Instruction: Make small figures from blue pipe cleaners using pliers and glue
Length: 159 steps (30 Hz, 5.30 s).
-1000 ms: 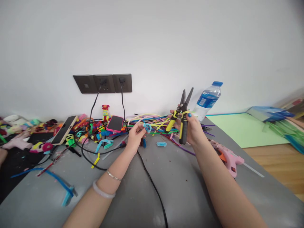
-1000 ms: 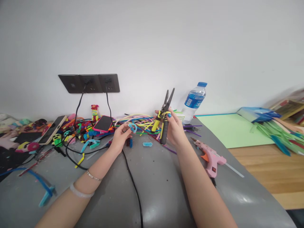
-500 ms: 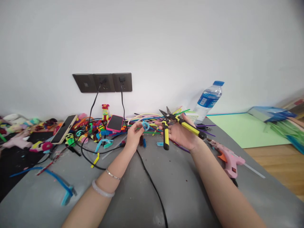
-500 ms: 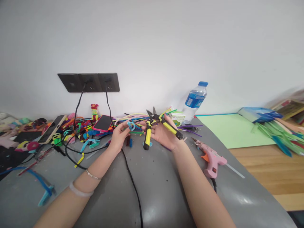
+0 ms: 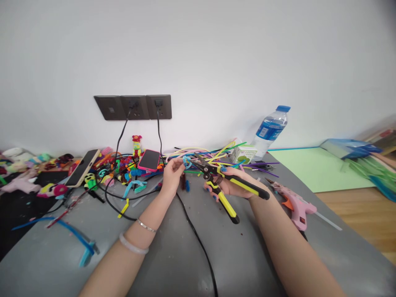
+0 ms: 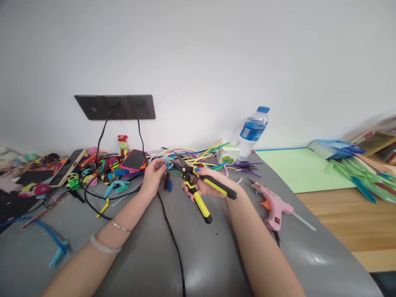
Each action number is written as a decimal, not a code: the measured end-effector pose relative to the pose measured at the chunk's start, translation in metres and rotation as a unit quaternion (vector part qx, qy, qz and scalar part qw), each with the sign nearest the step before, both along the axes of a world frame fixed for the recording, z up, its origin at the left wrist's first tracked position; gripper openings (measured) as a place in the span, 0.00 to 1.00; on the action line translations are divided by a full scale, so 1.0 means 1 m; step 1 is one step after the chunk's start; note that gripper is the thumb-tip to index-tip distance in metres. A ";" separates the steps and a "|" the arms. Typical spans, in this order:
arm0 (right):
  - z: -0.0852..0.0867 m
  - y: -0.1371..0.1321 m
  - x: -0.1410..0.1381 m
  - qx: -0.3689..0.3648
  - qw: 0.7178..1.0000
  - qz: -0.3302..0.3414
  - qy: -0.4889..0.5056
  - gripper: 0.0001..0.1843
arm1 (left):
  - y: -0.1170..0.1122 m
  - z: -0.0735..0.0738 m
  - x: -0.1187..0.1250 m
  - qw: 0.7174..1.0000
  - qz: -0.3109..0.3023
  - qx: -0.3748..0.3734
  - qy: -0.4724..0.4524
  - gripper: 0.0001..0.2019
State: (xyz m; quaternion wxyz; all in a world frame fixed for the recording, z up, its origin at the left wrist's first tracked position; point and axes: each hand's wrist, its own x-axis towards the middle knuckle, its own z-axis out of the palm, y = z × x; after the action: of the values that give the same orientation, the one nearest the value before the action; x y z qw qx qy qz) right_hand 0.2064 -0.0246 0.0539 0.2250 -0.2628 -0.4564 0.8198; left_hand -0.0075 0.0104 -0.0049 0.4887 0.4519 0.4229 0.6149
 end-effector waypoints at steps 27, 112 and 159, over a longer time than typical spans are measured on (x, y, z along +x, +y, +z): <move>-0.003 -0.014 -0.031 0.061 0.983 -0.100 -0.138 0.29 | -0.010 0.010 0.004 0.988 0.013 0.132 0.082 0.03; -0.029 0.017 -0.034 0.318 0.873 -0.368 -0.039 0.20 | -0.018 0.006 0.014 0.969 -0.233 0.023 0.083 0.17; -0.022 0.009 -0.036 0.313 0.898 -0.308 -0.029 0.14 | -0.022 0.014 0.018 0.983 -0.179 -0.028 0.027 0.16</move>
State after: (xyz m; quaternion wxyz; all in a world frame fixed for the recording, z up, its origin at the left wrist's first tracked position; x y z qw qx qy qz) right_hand 0.1703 -0.0155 0.0322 0.5237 -0.3302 -0.5922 0.5158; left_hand 0.0105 -0.0121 0.0095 0.5918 0.5232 0.3652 0.4926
